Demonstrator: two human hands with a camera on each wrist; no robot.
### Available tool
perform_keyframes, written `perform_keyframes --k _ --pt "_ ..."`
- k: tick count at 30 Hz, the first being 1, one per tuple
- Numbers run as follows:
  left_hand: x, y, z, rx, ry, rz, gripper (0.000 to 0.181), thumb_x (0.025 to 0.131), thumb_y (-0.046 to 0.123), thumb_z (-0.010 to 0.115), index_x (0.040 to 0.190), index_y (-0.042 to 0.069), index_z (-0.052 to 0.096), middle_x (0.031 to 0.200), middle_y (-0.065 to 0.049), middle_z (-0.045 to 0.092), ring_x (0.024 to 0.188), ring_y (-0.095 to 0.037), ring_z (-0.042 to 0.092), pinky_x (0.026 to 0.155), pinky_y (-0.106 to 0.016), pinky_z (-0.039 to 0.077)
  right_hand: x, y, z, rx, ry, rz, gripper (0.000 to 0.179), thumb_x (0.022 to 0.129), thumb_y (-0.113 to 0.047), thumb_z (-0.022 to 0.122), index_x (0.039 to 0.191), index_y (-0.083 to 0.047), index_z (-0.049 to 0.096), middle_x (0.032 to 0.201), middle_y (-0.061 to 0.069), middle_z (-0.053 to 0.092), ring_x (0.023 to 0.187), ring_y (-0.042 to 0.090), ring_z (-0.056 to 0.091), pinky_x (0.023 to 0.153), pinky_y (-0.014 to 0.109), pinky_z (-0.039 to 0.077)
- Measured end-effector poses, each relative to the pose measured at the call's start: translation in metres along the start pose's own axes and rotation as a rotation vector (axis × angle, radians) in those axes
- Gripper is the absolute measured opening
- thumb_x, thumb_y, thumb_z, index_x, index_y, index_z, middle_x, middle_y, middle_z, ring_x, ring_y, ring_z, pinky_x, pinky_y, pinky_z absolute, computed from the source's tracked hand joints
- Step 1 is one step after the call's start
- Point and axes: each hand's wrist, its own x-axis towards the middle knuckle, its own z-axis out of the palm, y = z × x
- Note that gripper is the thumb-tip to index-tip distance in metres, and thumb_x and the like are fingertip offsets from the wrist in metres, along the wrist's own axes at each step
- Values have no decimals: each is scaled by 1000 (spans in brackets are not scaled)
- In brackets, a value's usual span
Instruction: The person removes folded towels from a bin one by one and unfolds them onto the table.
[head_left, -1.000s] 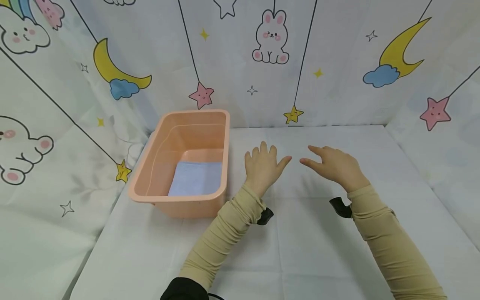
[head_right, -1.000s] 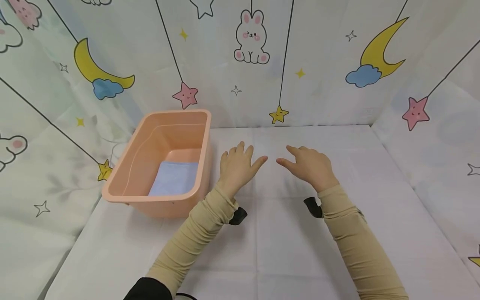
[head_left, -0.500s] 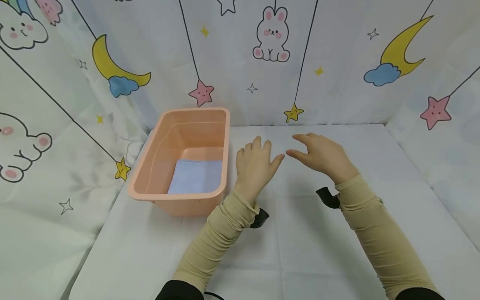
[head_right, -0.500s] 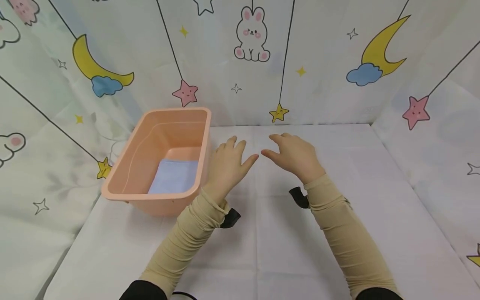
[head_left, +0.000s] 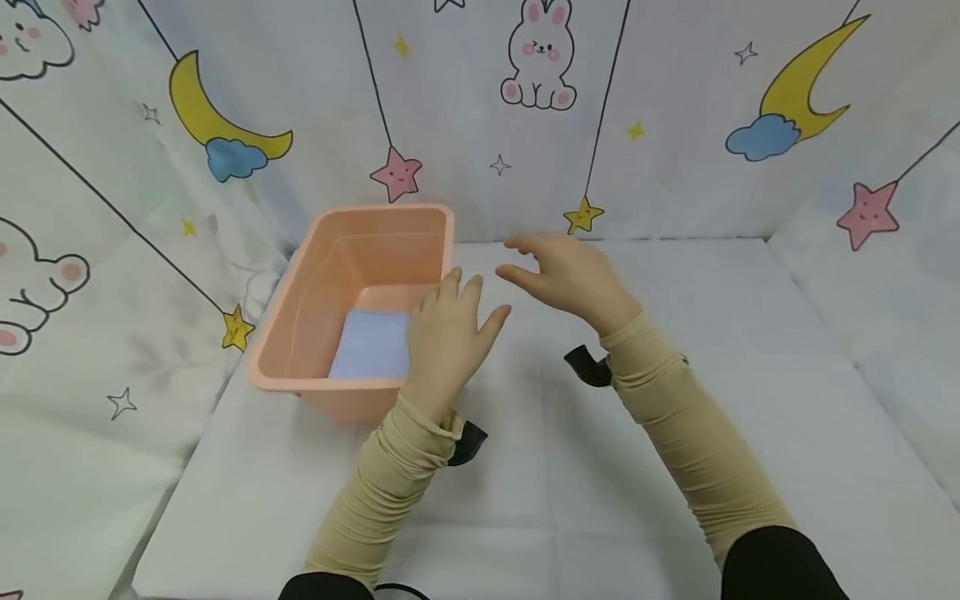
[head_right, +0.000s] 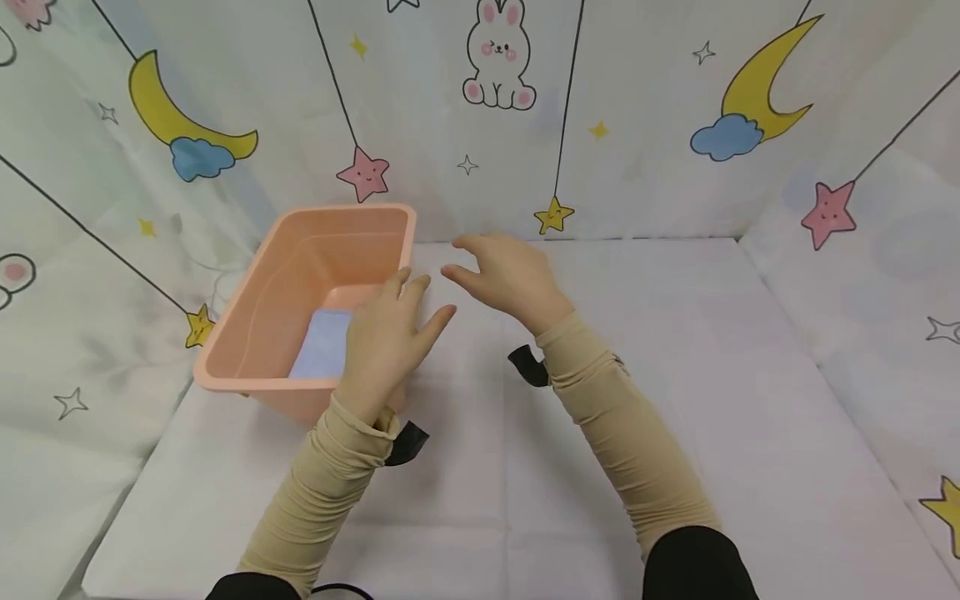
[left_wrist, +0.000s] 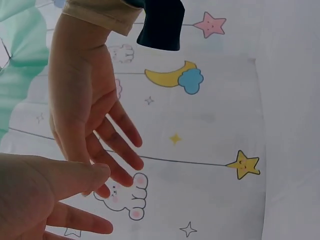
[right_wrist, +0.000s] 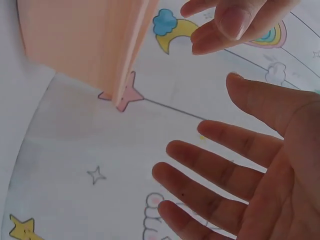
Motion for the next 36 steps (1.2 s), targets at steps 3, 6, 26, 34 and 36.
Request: perform_keyframes --k 3,6,26,34,36 --pt "-4 -12 -5 -10 24 -18 50 88 47 57 122 10 58 131 -15 55 109 -35 59 93 -49 46 12 -17 1 26 25 -61 45 91 -45 53 127 -18 57 119 4 64 103 21 62 82 39 51" --pt "-10 -24 -10 -35 37 -45 48 88 44 58 121 9 58 132 -15 54 111 -35 58 96 -50 44 24 -35 2 24 22 -115 42 91 -42 54 125 -17 58 117 3 65 104 19 61 84 37 50" --pt "-70 -67 -22 -109 40 -235 53 88 44 58 125 6 55 139 -19 45 127 -38 43 105 -66 19 84 -105 38 -49 -196 -222 39 91 -41 53 125 -22 58 125 -7 61 107 9 60 86 30 50" --pt "-90 -69 -17 -77 96 -271 51 87 47 59 118 7 61 133 -21 51 125 -38 44 102 -75 8 112 -100 41 144 -437 -355 41 88 -37 61 127 -28 56 138 -9 50 130 9 42 105 28 37" --pt "-93 -70 -15 -78 78 -288 51 87 48 58 119 7 62 132 -21 51 126 -38 42 101 -76 7 118 -98 41 188 -476 -367 41 87 -36 62 127 -28 57 139 -10 49 131 8 40 106 28 37"
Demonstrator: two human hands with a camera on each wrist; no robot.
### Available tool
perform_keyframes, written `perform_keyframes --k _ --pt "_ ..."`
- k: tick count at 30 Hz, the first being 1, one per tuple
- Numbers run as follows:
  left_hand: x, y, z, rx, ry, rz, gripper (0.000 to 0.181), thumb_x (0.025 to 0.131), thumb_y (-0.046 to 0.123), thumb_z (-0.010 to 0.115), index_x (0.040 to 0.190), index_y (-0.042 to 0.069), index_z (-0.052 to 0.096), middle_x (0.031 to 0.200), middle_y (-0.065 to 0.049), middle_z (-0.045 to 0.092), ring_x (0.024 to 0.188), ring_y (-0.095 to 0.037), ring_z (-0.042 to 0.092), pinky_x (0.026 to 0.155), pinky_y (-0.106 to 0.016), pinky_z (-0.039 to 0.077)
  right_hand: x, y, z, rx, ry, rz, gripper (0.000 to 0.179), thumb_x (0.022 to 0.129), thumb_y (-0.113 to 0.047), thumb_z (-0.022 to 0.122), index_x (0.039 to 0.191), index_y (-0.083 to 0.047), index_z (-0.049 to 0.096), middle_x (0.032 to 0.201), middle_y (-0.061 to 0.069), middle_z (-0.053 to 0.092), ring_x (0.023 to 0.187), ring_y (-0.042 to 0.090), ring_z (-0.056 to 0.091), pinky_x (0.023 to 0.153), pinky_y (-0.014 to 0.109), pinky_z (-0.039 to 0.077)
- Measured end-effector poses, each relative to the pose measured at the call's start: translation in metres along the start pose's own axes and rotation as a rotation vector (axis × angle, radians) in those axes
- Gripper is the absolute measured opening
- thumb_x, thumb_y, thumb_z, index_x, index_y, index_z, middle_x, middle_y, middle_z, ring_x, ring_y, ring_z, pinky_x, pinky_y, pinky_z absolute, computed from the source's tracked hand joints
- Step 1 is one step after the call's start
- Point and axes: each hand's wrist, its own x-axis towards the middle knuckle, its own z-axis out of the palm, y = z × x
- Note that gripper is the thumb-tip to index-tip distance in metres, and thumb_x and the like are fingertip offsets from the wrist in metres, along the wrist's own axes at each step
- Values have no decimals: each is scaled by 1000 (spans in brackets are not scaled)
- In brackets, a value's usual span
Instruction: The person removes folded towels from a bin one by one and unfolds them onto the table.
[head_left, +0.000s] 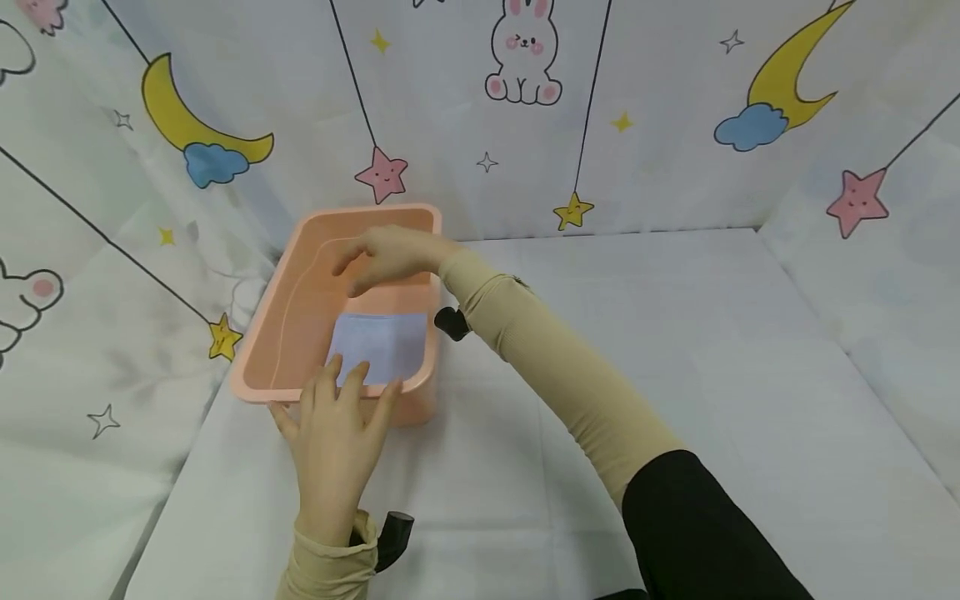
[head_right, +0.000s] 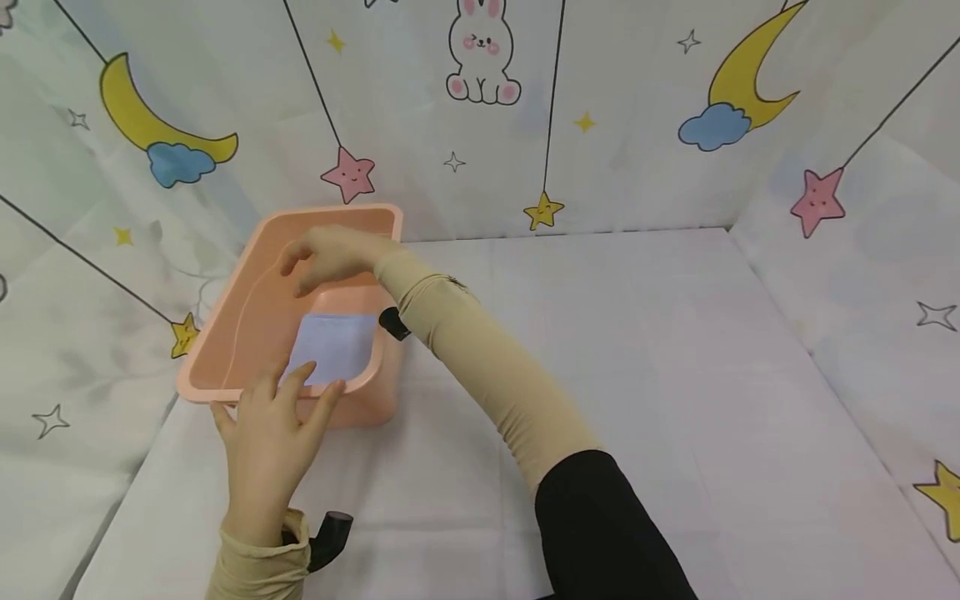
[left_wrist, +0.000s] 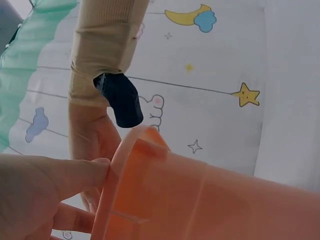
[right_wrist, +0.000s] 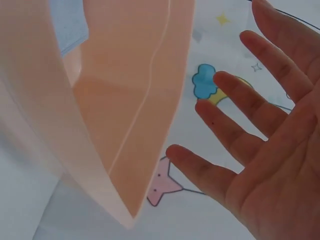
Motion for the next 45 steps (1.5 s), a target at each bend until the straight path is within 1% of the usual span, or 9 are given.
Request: perform_keyframes --k 5,11,15,23,29,31,33,38,45 --pt "-1 -2 0 -6 -64 -37 54 88 52 54 120 8 61 136 -21 49 135 -39 34 102 -75 8 11 6 -6 95 -8 -38 41 88 -31 62 128 -24 56 137 -9 50 131 8 40 105 26 37" --pt "1 -4 0 0 -73 -25 54 87 52 56 116 7 64 133 -26 51 136 -45 30 101 -76 12 22 14 -4 166 -9 -29 38 88 -30 62 125 -22 57 141 -4 46 132 14 40 106 28 37" --pt "2 -5 -2 6 -57 -12 51 85 49 60 113 7 67 131 -28 51 133 -48 32 98 -77 13 31 17 0 185 -18 -31 40 87 -32 63 124 -20 58 143 -1 44 133 15 39 107 28 36" --pt "5 -8 -3 20 14 48 53 75 47 72 105 4 69 126 -30 54 129 -50 38 95 -78 19 47 15 2 103 -57 -39 41 87 -33 61 126 -22 57 142 -3 44 134 14 37 106 27 36" --pt "6 -9 0 34 55 91 54 67 46 78 99 3 70 122 -31 57 127 -50 40 93 -79 21 56 12 10 162 -120 -70 36 87 -24 62 122 -18 60 141 -3 45 135 17 35 106 26 36" --pt "5 -9 0 38 46 82 53 67 45 78 99 3 70 122 -31 57 128 -50 39 93 -79 20 59 10 14 196 -153 -57 37 86 -21 63 123 -14 60 142 0 44 135 19 36 107 28 35" --pt "4 -8 0 42 40 74 53 67 45 78 99 3 70 123 -30 56 128 -49 39 93 -79 20 62 8 18 201 -193 -2 39 86 -22 63 124 -15 59 142 -1 44 135 18 37 108 32 36" --pt "0 -8 3 44 69 84 53 67 45 78 97 3 69 121 -29 58 126 -50 41 93 -78 21 69 9 28 104 -264 163 41 85 -33 64 125 -31 57 142 -12 44 134 14 37 105 44 35" --pt "-5 -6 4 52 58 57 53 66 47 78 95 4 70 119 -28 60 126 -49 42 93 -78 22 76 17 45 48 -351 171 44 87 -38 61 130 -33 54 147 -13 37 136 15 34 107 45 34"
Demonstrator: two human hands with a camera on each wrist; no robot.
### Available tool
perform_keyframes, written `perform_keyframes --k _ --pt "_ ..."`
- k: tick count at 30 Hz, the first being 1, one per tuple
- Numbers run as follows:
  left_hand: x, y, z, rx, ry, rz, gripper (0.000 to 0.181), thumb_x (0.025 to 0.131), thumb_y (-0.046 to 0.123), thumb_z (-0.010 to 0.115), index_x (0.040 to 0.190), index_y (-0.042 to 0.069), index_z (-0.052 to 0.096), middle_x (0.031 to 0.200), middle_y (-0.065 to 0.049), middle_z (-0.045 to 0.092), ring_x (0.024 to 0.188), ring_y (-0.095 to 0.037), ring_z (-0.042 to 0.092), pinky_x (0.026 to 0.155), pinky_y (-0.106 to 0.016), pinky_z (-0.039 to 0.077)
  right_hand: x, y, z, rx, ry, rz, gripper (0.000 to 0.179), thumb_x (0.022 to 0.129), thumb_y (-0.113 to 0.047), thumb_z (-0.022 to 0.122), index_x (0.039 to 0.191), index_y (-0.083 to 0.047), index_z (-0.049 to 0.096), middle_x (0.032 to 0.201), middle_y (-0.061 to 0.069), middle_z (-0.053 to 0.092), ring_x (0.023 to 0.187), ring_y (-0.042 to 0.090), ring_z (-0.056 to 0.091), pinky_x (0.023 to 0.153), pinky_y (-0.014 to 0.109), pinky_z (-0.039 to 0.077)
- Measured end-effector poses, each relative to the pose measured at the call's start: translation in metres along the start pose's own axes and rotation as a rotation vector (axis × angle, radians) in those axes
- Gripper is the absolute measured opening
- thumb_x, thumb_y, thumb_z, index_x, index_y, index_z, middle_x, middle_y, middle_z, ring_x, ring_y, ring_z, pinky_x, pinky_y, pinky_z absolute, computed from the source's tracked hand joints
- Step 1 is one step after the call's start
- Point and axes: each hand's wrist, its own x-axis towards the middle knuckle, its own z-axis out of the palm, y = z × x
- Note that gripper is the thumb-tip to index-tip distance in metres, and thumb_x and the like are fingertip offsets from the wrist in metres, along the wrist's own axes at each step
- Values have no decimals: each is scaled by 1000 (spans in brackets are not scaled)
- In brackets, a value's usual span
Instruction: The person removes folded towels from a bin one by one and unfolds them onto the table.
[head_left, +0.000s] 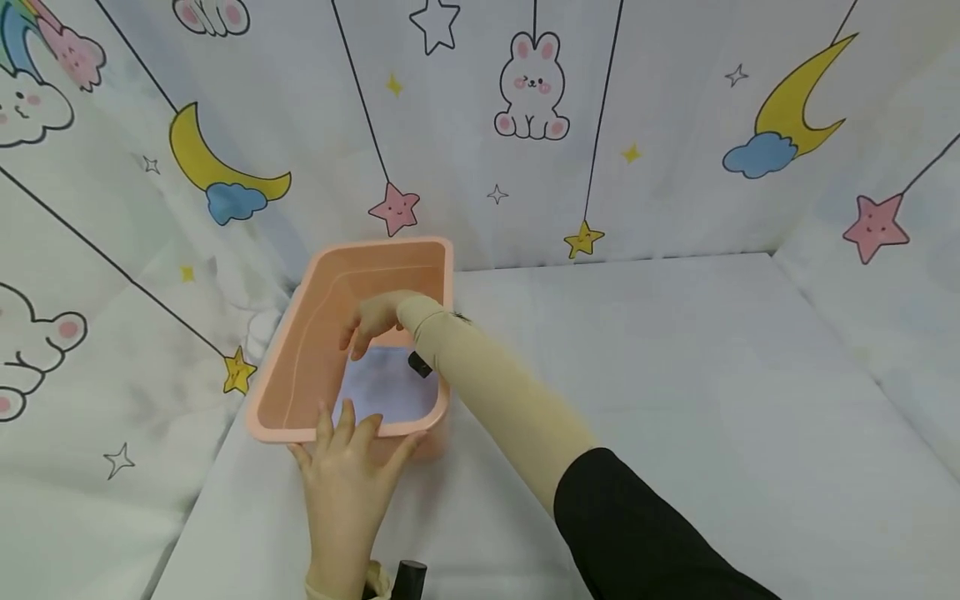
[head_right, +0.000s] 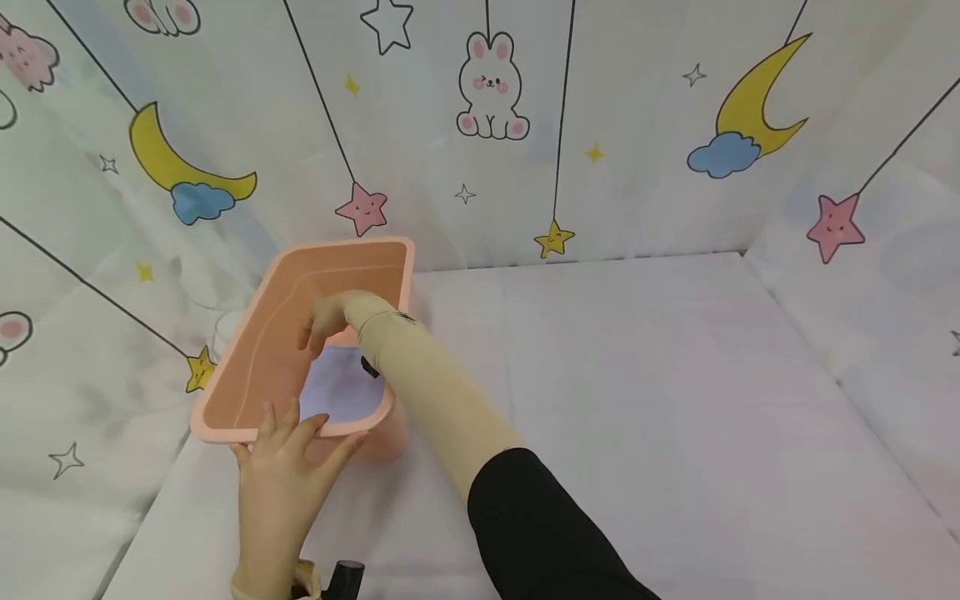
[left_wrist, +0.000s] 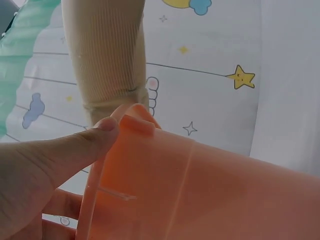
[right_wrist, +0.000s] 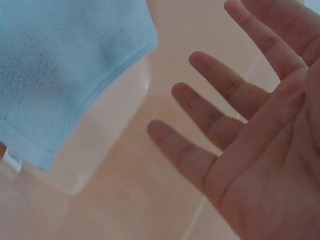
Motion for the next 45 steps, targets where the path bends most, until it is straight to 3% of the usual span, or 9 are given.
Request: perform_keyframes --k 6,12,21,24,29,33,40,45 --pt "-2 1 -1 5 5 -4 53 65 47 79 94 3 69 119 -28 60 125 -49 43 93 -79 21 2 4 2 2 15 35 43 88 -41 58 130 -33 53 147 -13 36 136 15 32 105 44 35" --pt "-1 1 -5 -3 28 12 53 64 46 80 93 2 70 118 -28 60 125 -48 44 91 -79 22 -1 5 -2 -50 51 22 43 92 -39 53 132 -24 51 145 -7 41 136 13 33 109 32 32" --pt "-1 1 -4 -7 74 37 52 62 45 81 90 2 70 115 -29 62 122 -49 47 90 -79 23 -8 13 -5 177 72 150 38 89 -35 59 125 -22 57 144 -6 43 136 18 35 111 34 31" --pt "-2 1 -1 -15 103 52 52 62 45 81 89 2 70 113 -29 63 120 -49 48 89 -80 24 -6 9 -5 149 58 162 38 90 -37 57 126 -24 56 144 -6 42 135 18 36 112 35 31" --pt "-3 -1 3 -33 146 57 52 61 45 81 88 2 70 113 -28 63 119 -48 49 89 -80 23 4 -2 -4 15 67 175 36 91 -40 54 125 -29 55 144 -12 41 136 11 33 111 31 31" --pt "-3 -2 4 -29 159 54 53 60 46 81 88 2 70 112 -28 63 119 -48 50 90 -80 23 15 -9 0 -46 33 182 33 90 -39 57 121 -28 57 142 -9 44 132 10 38 105 28 37" --pt "-7 -2 7 -22 148 46 53 61 48 79 89 3 70 114 -27 63 119 -46 50 90 -79 24 17 -8 9 170 33 387 20 75 -25 75 93 -31 70 125 -12 54 109 13 52 78 34 51" --pt "-8 -2 8 -29 169 53 53 60 48 80 88 3 70 112 -27 64 118 -47 51 89 -80 23 20 -7 8 96 -46 375 26 78 -14 69 93 -35 73 121 -14 53 104 14 52 74 38 51"
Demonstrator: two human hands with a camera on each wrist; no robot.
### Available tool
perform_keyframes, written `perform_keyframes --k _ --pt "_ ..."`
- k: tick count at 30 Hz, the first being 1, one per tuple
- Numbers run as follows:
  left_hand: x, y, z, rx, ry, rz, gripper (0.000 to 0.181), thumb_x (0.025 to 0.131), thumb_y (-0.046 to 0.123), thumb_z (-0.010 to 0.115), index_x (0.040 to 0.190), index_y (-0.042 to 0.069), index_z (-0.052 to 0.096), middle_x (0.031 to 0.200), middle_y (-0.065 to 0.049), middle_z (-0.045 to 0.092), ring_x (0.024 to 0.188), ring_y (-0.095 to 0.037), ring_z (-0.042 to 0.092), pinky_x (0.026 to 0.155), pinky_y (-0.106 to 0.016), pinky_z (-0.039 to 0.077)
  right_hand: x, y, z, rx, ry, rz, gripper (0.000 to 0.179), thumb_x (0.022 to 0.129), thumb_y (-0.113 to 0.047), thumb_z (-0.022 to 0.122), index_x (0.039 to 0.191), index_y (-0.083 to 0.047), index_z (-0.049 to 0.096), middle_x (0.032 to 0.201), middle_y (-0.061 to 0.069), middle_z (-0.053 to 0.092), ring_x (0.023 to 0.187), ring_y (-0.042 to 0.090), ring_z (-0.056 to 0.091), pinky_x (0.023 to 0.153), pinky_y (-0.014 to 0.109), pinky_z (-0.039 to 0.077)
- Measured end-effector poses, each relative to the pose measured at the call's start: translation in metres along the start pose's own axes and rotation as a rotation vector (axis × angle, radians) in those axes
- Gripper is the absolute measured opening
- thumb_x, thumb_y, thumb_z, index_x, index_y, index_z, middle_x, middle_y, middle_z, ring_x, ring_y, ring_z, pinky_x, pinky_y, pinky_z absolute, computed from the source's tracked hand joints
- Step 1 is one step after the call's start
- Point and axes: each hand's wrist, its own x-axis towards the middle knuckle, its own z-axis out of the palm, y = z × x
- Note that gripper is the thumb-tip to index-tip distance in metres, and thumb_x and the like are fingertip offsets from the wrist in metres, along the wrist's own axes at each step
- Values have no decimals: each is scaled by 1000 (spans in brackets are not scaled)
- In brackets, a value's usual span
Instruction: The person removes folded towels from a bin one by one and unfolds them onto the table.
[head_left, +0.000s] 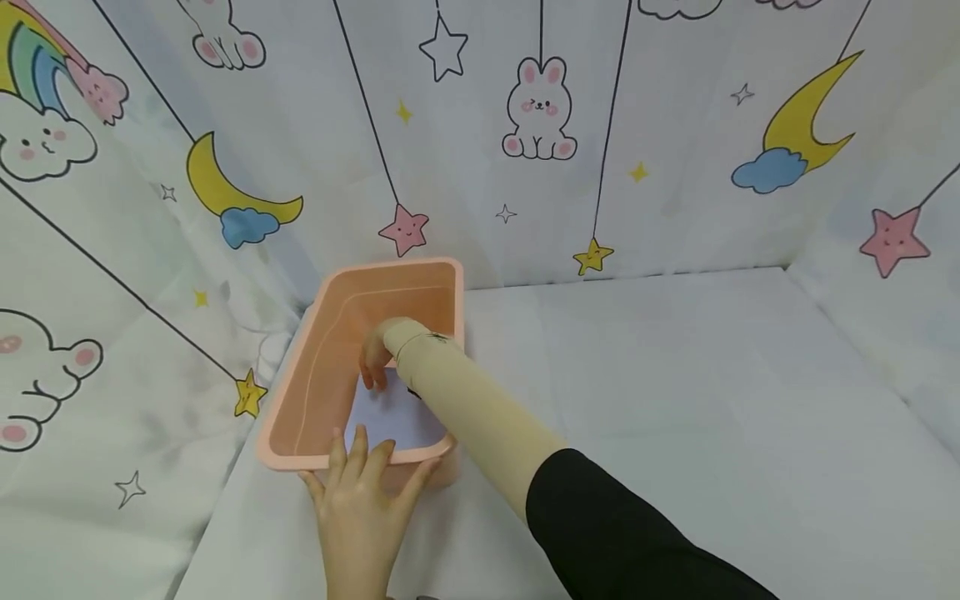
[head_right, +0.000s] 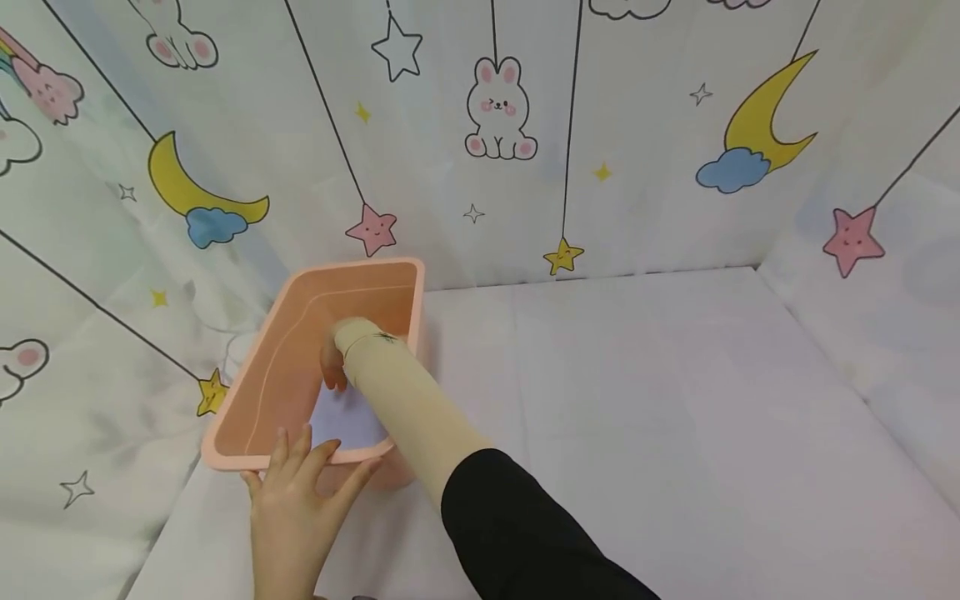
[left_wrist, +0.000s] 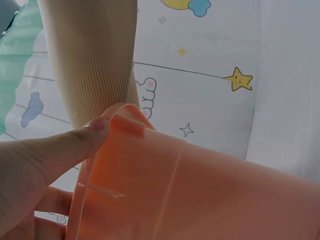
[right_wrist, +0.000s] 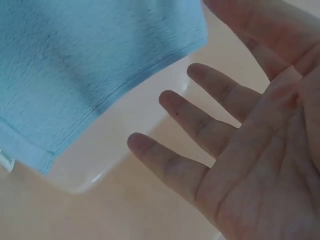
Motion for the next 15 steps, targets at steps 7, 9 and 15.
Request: perform_keyframes --k 7,9,15 --pt "0 0 3 -18 4 2 54 60 48 79 89 4 70 114 -26 63 119 -47 50 89 -80 23 11 -3 0 58 -80 213 15 80 -26 69 93 -24 76 114 -4 57 100 23 54 85 50 47" --pt "1 1 3 -17 -3 1 54 60 48 79 90 4 70 114 -26 63 119 -47 50 89 -80 23 13 -3 1 59 -92 232 14 79 -27 70 92 -24 76 114 -5 58 100 23 54 86 51 46" --pt "1 0 2 1 -6 -2 55 59 49 79 90 4 70 114 -26 63 119 -46 50 89 -79 24 19 -3 2 10 -134 199 27 80 -12 62 92 -32 75 115 -9 58 111 20 49 92 49 45"
